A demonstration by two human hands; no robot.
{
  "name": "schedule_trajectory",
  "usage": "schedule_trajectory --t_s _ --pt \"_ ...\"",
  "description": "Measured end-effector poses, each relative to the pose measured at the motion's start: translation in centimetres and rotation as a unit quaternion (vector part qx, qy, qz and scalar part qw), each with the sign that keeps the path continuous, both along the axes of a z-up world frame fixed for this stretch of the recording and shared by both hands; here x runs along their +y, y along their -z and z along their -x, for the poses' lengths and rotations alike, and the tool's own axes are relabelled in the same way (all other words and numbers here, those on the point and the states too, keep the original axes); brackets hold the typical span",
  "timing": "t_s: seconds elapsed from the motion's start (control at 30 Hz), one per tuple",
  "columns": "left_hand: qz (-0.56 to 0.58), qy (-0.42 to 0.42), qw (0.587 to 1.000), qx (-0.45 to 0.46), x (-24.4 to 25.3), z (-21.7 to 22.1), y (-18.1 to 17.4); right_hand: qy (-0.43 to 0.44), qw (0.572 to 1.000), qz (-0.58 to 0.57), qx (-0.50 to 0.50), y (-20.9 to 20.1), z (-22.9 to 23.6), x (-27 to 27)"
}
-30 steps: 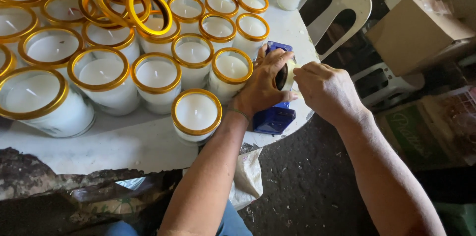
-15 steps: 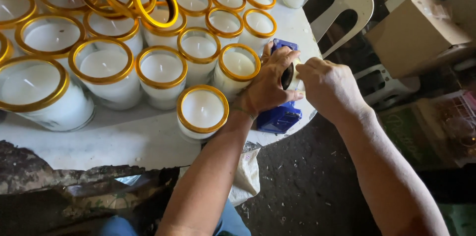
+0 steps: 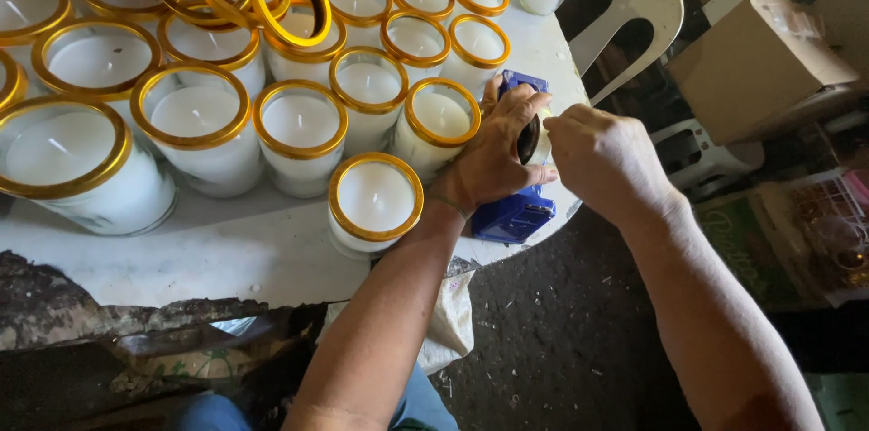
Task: The person places gold rings onto the rims of white candles and secures them with clear tape. They pick up a candle, fit a ring, apply tape from a dispenser, and place the finished item back on the table.
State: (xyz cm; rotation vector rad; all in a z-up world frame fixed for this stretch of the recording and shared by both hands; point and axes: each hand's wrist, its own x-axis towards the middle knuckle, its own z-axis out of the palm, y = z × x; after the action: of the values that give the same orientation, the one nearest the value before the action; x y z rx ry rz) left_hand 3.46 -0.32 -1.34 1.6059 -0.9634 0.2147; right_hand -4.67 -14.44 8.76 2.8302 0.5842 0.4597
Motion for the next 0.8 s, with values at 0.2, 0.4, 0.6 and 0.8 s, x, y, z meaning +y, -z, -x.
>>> schedule_trajectory --t_s 0.2,0.4,0.6,0.8 --pt "0.017 0.001 1.000 -0.008 -0.2 -0.2 0.4 -0.027 0.996 -0.089 0.009 -0.5 -0.4 0.0" --pt "0.009 0.006 1.000 0.012 -0.1 -0.5 0.8 -0.053 0.990 -0.130 0.035 -2.0 0.0 1.4" --pt "0.006 0.001 1.000 0.002 -0.1 -0.2 0.4 -0.053 0.974 -0.212 0.066 -1.6 -1.0 -0.2" --pt "0.017 -0.001 1.000 -0.010 -0.7 -0.5 1.1 -0.053 0.969 -0.238 0.050 -0.1 -1.9 -2.0"
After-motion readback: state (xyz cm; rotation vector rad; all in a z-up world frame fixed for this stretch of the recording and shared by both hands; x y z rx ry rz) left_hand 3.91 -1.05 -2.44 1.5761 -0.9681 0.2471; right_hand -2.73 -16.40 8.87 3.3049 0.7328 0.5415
